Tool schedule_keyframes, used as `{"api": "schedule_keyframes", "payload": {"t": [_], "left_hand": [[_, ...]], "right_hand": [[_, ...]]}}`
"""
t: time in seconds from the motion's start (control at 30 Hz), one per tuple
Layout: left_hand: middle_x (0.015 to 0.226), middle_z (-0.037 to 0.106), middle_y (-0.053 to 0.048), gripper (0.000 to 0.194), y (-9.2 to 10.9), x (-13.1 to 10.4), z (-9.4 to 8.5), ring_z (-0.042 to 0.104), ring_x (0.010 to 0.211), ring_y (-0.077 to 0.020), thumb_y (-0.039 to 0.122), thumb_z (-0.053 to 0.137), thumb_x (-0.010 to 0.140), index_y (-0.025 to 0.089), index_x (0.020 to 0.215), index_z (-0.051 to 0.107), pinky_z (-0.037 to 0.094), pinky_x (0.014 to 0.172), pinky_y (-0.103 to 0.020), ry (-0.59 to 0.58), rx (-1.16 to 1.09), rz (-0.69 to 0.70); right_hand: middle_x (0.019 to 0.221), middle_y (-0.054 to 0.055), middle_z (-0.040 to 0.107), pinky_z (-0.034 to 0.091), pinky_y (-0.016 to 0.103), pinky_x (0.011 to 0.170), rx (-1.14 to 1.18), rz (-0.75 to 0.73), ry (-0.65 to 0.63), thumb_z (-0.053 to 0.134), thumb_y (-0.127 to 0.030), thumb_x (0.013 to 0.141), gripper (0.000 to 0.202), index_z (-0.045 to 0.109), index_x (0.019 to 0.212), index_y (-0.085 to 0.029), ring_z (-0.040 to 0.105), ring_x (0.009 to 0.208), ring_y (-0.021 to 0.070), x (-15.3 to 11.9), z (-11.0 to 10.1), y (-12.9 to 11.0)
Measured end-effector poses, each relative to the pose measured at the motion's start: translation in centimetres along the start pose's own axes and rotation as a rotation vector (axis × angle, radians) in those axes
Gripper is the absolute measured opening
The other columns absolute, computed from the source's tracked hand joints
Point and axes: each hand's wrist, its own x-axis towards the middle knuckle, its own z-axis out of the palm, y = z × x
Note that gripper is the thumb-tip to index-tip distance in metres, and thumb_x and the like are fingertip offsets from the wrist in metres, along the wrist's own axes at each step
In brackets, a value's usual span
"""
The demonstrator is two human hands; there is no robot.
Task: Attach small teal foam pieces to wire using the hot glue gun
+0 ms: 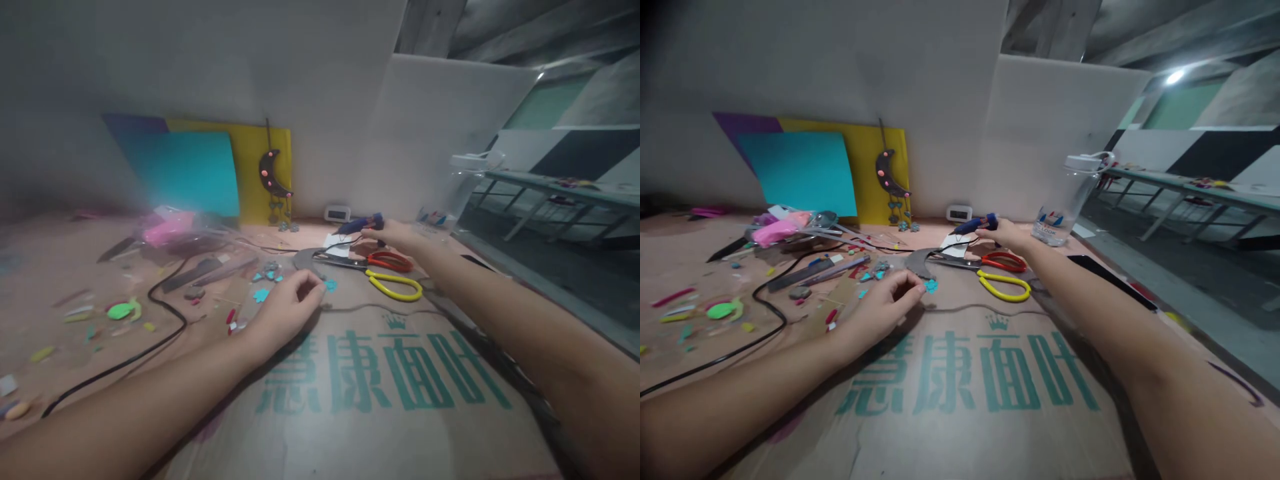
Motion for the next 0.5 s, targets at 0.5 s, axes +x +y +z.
{"api": "schedule_keyframes", "payload": {"t": [0.5], "left_hand": [[0.066, 0.055, 0.004, 0.021, -0.1, -0.1, 0.1, 0.045, 0.049, -0.0099, 0.038, 0.051, 0.089, 0.018, 0.084, 0.058, 0.034, 0.048, -0.023, -0.013, -0.029, -0.014]], "right_hand": [[0.098, 0.013, 0.075, 0.050, 0.033, 0.074, -0.242, 0.045, -0.038, 0.069, -0.046, 0.080, 0.038, 0.070, 0.100, -0.014, 0.068, 0.087, 0.0271, 0.6, 1.1, 0.9]]}}
